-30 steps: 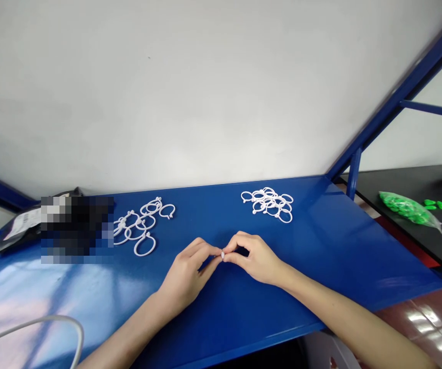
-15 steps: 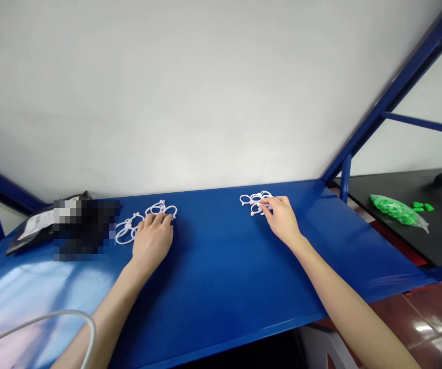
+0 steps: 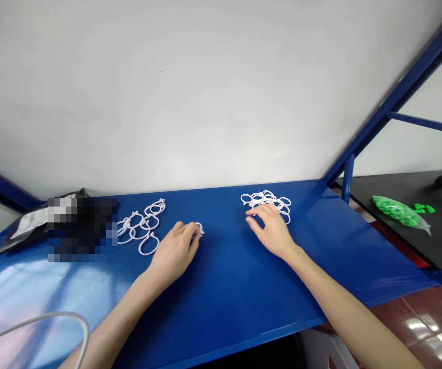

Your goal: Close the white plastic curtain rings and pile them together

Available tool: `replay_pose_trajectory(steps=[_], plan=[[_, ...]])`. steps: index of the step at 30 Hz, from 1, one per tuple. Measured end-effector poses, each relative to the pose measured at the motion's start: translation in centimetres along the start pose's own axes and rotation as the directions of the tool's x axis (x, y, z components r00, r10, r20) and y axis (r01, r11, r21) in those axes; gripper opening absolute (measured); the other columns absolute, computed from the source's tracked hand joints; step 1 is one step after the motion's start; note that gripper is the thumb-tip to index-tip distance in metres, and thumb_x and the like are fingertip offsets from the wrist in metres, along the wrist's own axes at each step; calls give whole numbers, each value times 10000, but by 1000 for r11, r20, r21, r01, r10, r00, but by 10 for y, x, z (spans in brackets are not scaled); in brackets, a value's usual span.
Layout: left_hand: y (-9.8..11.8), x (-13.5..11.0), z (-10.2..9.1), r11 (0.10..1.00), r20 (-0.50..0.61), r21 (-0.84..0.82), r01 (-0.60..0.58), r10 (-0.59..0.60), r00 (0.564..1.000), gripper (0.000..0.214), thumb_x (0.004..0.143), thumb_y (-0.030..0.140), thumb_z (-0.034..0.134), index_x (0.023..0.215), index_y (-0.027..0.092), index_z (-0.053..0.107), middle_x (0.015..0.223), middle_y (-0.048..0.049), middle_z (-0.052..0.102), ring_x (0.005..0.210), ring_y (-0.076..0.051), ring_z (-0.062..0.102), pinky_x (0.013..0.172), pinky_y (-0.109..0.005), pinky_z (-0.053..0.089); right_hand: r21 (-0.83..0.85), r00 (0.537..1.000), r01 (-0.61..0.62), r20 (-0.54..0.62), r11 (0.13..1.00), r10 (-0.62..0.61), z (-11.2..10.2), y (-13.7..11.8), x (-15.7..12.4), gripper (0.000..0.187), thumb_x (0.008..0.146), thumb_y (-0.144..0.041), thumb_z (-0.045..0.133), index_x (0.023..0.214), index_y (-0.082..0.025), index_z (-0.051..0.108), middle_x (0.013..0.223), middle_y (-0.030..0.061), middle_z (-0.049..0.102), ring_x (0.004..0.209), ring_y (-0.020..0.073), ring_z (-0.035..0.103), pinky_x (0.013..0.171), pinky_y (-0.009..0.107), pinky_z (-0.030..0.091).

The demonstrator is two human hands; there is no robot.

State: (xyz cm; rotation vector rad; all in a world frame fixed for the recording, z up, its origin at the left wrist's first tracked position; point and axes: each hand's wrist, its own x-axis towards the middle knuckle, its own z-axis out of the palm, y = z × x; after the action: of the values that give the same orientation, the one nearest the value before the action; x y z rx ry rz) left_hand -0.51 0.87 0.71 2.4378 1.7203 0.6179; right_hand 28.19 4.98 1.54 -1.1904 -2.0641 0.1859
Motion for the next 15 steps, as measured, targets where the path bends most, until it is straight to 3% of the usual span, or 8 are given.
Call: replay_pose_trajectory(steps=[4, 6, 10, 15], plan=[[40, -14, -5, 883, 118, -468, 35, 24, 993, 153, 1020, 284, 454, 955, 238, 586, 894, -13, 675, 794, -181, 643, 742, -296, 496, 349, 962, 33, 243, 937, -124, 11, -36, -14, 161, 960, -239, 668, 1119, -243, 691, 1121, 51, 747, 1081, 228, 665, 980, 416, 535], [52, -20, -8, 790, 175, -602, 116, -11, 984, 171, 1031, 336, 454, 948, 242, 570, 822, 9, 667, 711, -159, 614, 667, -268, 469, 434, 956, -11, 269, 901, -118, 15, -46, -18, 145, 974, -223, 643, 1108, -250, 690, 1133, 47, 750, 1089, 214, 675, 976, 398, 542], [59, -22, -13, 649, 227, -734, 200, -44, 973, 235, 1030, 407, 465, 944, 227, 590, 793, 0, 660, 702, -150, 590, 649, -253, 464, 506, 972, -71, 227, 860, -54, 14, -50, -21, 95, 953, -255, 681, 1045, -251, 704, 1190, 53, 745, 1139, 224, 675, 1009, 412, 533], [58, -18, -11, 576, 210, -777, 254, -143, 967, 240, 982, 428, 541, 987, 221, 663, 831, -17, 705, 719, -155, 628, 631, -247, 483, 584, 935, -253, 353, 771, 39, 8, -58, -21, 116, 970, -296, 653, 1054, -243, 715, 933, 9, 776, 851, 173, 734, 821, 315, 583]])
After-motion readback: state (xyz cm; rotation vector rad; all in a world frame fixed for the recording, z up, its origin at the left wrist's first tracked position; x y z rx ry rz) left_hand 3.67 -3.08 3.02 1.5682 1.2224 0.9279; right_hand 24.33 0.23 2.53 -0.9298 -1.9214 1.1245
